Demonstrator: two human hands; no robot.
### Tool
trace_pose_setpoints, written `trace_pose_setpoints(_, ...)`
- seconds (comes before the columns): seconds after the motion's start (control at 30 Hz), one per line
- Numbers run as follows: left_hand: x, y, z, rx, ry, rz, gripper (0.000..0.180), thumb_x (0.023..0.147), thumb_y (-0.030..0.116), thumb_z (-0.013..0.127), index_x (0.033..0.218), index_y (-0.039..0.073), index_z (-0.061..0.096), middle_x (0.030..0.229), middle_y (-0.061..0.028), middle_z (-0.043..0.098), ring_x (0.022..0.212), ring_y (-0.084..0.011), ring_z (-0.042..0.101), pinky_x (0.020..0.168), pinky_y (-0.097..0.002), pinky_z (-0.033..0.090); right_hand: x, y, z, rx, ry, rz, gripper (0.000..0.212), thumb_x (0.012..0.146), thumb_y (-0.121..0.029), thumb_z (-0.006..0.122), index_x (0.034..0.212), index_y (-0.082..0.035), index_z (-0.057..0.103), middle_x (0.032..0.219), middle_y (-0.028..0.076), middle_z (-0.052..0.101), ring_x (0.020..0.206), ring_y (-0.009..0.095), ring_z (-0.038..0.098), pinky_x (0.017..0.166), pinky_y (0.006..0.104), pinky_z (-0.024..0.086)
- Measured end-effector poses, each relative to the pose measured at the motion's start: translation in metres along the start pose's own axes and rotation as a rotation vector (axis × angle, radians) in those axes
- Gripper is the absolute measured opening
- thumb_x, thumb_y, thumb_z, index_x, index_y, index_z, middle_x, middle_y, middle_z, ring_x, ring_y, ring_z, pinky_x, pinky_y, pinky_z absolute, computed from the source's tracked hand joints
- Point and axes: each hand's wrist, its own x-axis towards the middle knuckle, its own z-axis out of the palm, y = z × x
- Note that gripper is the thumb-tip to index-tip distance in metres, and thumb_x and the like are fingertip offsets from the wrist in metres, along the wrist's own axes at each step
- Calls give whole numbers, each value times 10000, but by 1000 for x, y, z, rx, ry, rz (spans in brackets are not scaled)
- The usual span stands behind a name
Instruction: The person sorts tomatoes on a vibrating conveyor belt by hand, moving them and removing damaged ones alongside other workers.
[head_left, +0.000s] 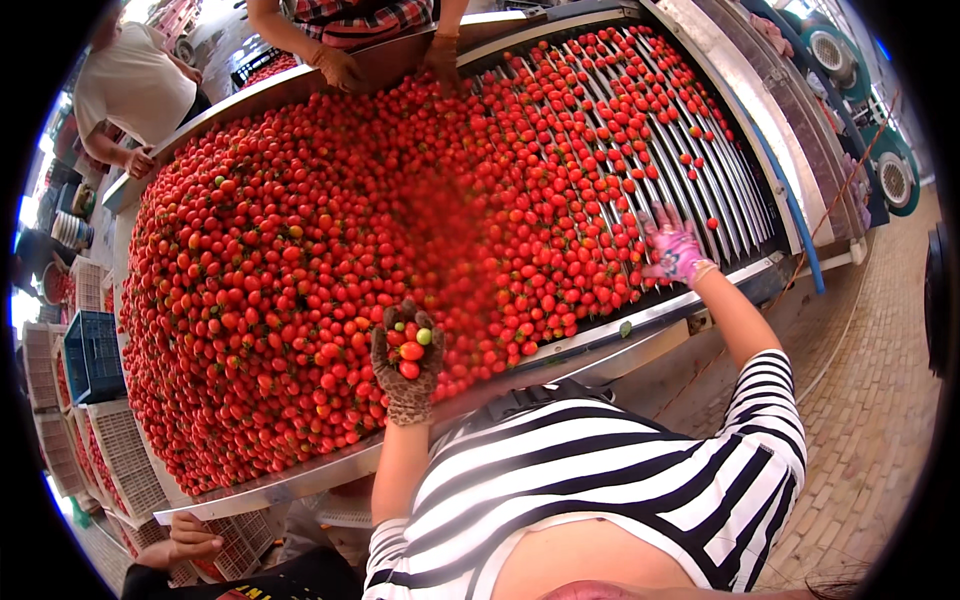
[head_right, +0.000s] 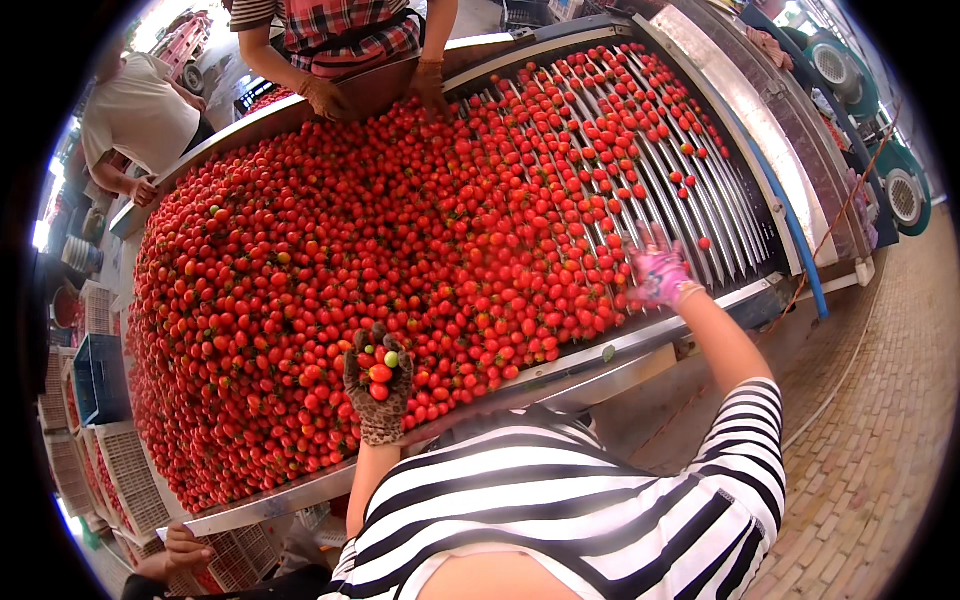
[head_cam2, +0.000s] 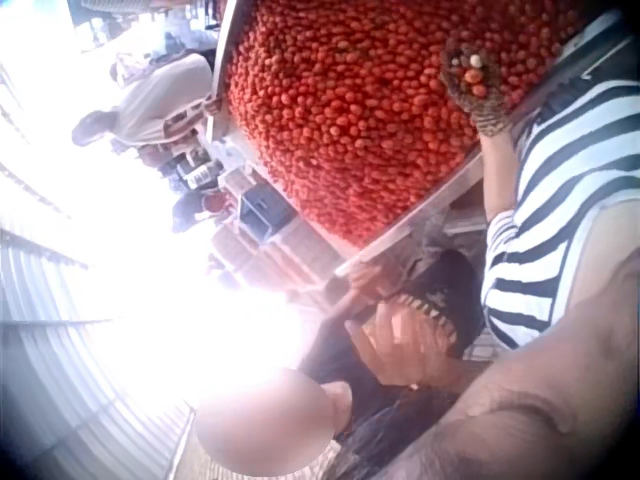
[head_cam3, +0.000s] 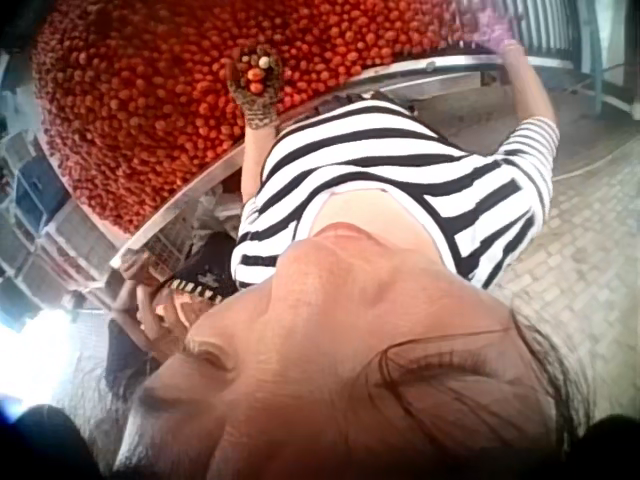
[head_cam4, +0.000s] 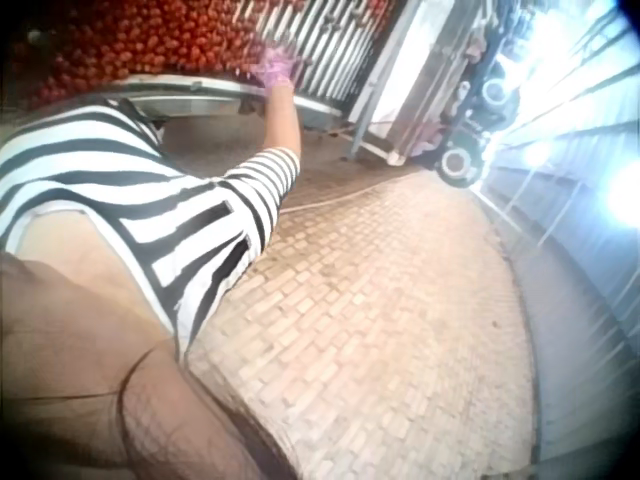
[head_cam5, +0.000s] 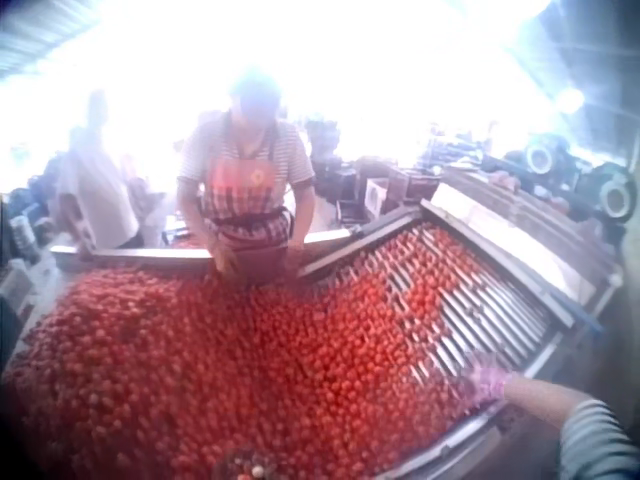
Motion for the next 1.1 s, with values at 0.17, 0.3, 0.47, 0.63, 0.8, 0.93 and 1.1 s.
trace_pose_setpoints(0.17, -9, 19, -3, 0, -5, 98, 324, 914, 328, 508, 1154, 135, 610, 1271, -82, 556, 1118, -288, 541, 937, -524, 442, -19, 30, 53, 48, 190, -226, 1129, 532, -556, 757, 1459, -188, 229, 1479, 203, 190, 1347, 394, 197, 1086, 532, 170)
trace_pose_setpoints(0.3, -14, 21, 9, 36, -66, 144, 339, 913, 332, 513, 1181, 141, 595, 1279, -88, 548, 1112, -285, 544, 947, -521, 436, 3, -39, 75, -1, 186, -307, 1032, 585, -553, 732, 1437, -189, 278, 1448, 190, 278, 1285, 349, 295, 1050, 484, 215)
trace_pose_setpoints(0.47, -22, 21, 12, 102, -18, 215, 333, 922, 328, 495, 1176, 139, 599, 1268, -98, 554, 1086, -279, 564, 922, -502, 460, 18, -131, 96, -116, 259, -429, 730, 789, -405, 608, 1385, -76, 348, 1354, 211, 393, 1208, 332, 411, 950, 456, 340)
trace_pose_setpoints(0.63, -15, 18, 19, 79, -17, 203, 308, 897, 299, 548, 1146, 128, 612, 1221, -96, 582, 1073, -284, 572, 881, -451, 490, 87, -308, 160, 1287, 138, -633, 871, 763, -523, 596, 1431, -97, 234, 1411, 272, 261, 1265, 396, 359, 1007, 403, 369)
trace_pose_setpoints(0.8, -16, 19, 24, 5, -8, 227, 309, 890, 274, 563, 1167, 144, 603, 1247, -90, 560, 1093, -285, 554, 888, -445, 480, 49, -340, -10, 707, -164, -890, 924, 737, -541, 646, 1450, -138, 217, 1426, 287, 259, 1218, 392, 451, 1016, 394, 382)
trace_pose_setpoints(0.93, -16, 22, 28, -4, -18, 231, 314, 890, 265, 568, 1181, 153, 598, 1267, -93, 547, 1075, -288, 563, 880, -448, 480, 125, -253, -46, 543, 365, -379, 259, 815, -297, 575, 1003, -154, 680, 906, 69, 692, 833, 233, 670, 711, 370, 543)
trace_pose_setpoints(1.1, -11, 15, 25, 60, 6, 199, 285, 895, 322, 552, 1110, 151, 628, 1217, -64, 589, 1076, -261, 564, 896, -445, 465, 191, -140, -36, 83, 459, 76, 153, 811, -172, 589, 892, -135, 714, 928, 70, 692, 910, 228, 658, 714, 353, 521)
